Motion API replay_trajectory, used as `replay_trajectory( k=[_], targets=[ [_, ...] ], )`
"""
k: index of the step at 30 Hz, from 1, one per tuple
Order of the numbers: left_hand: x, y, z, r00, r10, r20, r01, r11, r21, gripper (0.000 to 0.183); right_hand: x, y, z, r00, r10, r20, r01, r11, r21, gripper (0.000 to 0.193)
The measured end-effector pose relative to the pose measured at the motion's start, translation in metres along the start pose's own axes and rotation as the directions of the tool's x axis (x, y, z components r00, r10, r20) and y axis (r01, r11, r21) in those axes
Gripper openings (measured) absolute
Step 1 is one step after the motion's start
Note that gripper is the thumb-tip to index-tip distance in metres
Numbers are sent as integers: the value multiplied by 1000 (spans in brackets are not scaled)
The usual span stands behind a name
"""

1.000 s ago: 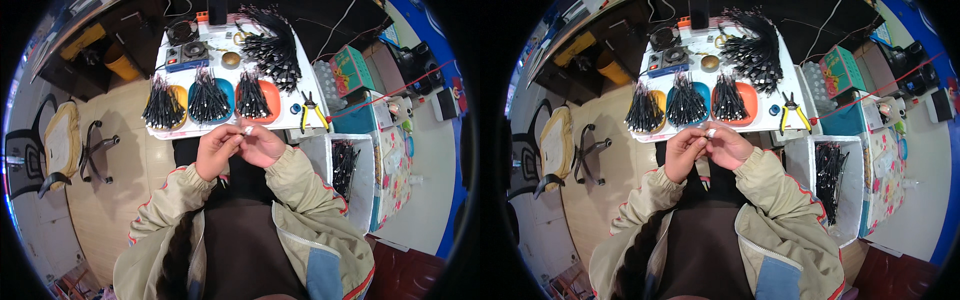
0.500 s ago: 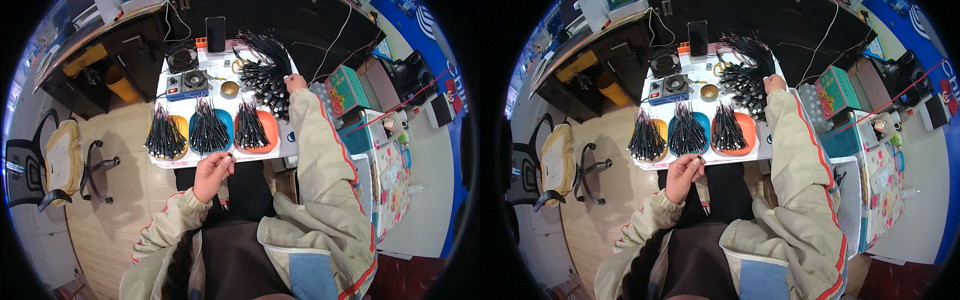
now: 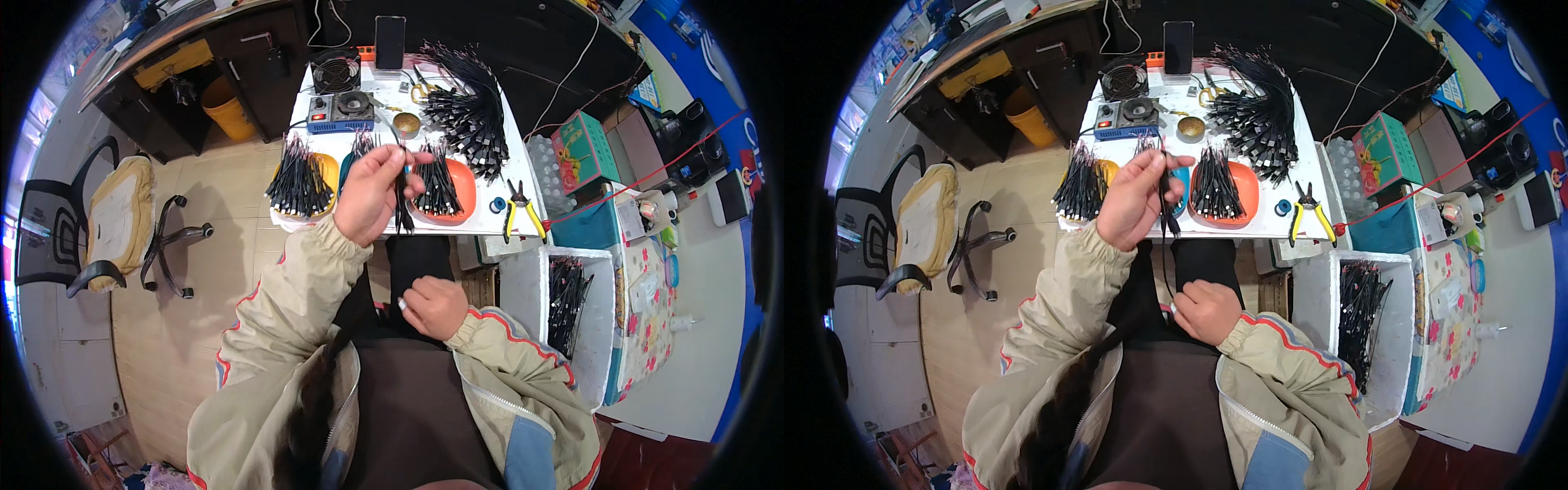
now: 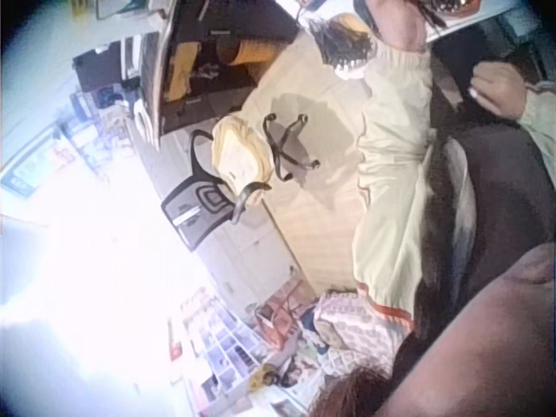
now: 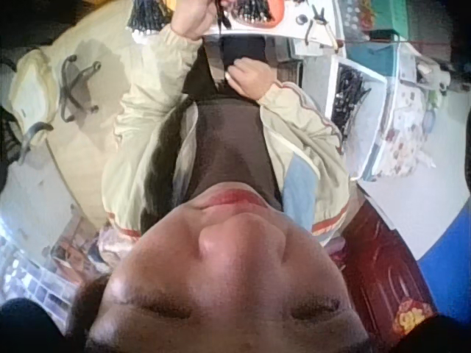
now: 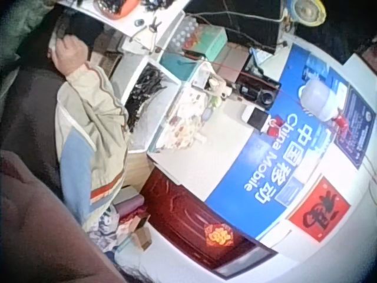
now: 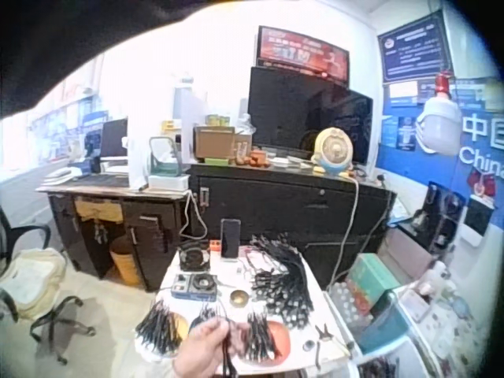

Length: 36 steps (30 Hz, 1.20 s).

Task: The person repeatedly picks up black wires from trays on a table, wraps a white material around the exposed ends, and places the finished wires into a container. The process is repeated for multiple wires throughout the clip.

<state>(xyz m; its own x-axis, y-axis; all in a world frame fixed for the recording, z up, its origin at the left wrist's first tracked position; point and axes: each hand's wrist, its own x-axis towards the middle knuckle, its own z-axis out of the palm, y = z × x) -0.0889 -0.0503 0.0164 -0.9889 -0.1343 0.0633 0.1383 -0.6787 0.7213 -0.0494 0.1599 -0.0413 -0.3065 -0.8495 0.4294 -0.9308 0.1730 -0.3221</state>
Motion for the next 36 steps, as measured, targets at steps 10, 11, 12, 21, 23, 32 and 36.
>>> replay_trajectory(
  k=[10,11,12,21,23,32,36],
  targets=[
    [-92,11,20,926,164,341,-216,969,122,19,10,27,-43,912,405,70,-353,684,639,17],
    [-100,9,21,919,135,371,-196,972,132,20,24,28,-52,857,502,118,-382,464,799,19],
    [-106,8,22,917,119,382,-188,971,150,20,36,29,-66,848,508,152,-374,370,850,19],
    [-126,13,21,952,63,300,-173,918,357,15,88,-7,-79,893,446,-57,-81,285,955,15],
    [-125,11,23,968,183,173,-231,918,323,16,87,-10,-78,928,339,-157,-33,492,870,12],
    [-117,12,35,998,46,-33,-39,981,192,18,83,-13,-69,926,285,-248,-35,719,694,11],
    [-117,7,36,992,119,-49,-108,976,187,18,76,-12,-60,883,443,-156,-73,457,886,14]
  ],
)
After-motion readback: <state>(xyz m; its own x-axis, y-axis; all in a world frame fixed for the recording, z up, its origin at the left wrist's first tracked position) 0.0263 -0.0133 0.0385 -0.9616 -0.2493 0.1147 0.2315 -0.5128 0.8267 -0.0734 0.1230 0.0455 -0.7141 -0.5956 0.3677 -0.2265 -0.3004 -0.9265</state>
